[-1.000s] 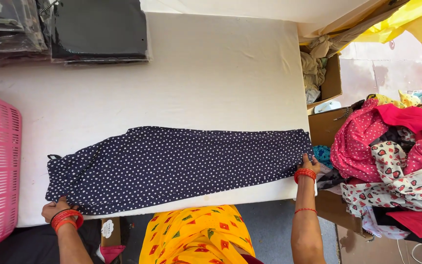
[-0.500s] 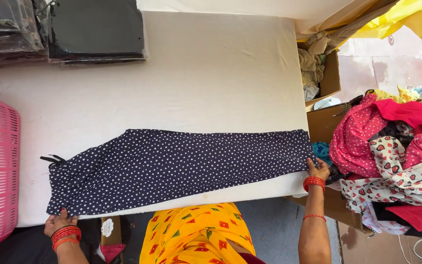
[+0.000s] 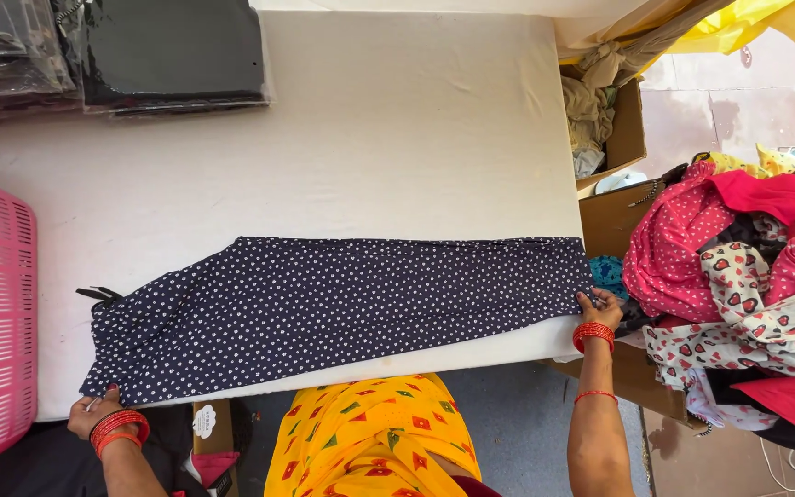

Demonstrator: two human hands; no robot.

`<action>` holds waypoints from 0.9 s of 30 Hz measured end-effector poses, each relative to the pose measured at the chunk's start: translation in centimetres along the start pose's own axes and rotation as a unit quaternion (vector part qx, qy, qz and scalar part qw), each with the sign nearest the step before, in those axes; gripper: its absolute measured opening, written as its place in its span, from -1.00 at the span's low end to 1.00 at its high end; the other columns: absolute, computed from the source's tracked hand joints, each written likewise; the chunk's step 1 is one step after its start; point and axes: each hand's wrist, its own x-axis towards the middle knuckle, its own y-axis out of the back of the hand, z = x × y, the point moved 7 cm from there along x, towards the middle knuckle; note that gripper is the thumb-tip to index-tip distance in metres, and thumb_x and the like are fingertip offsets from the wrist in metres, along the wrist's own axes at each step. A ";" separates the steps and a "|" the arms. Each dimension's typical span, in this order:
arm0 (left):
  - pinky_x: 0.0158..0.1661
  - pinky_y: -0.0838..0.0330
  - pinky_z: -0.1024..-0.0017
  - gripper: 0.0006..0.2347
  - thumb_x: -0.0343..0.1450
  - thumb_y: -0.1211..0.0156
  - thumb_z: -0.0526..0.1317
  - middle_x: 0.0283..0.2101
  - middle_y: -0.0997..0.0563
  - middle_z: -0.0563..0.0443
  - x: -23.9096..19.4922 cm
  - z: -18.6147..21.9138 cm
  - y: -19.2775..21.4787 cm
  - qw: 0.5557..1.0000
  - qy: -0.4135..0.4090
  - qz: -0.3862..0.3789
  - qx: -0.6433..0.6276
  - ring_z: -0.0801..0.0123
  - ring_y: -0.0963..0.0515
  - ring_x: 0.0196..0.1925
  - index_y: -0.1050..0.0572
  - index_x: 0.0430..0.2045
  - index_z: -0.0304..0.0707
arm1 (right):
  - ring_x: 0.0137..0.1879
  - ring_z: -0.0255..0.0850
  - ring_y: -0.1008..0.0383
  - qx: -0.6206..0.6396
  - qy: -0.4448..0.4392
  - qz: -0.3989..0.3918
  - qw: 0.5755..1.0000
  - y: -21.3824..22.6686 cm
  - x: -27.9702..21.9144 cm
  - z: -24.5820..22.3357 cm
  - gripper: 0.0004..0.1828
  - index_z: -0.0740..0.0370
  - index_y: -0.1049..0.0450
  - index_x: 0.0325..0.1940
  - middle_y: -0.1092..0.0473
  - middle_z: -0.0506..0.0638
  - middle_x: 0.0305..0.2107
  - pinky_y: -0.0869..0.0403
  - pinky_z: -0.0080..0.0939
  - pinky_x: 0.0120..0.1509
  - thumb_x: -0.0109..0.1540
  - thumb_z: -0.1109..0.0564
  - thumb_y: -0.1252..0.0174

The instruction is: The person folds a pair of dark blue polka-dotted pants on a white table, then places them into a clear plastic bag. The person then folds a pair of light gray pants with red patterns on the same table.

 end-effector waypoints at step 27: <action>0.41 0.43 -0.24 -0.47 0.54 0.26 0.12 0.56 0.14 0.16 -38.4 17.0 -28.1 0.486 -0.547 -0.480 0.483 0.16 0.22 0.58 0.07 0.46 0.27 | 0.62 -0.01 0.19 -0.324 0.504 -0.443 0.667 -25.7 -36.9 -24.1 -0.18 0.22 0.09 0.57 0.10 0.14 0.52 0.22 0.06 0.63 0.38 -0.27 0.13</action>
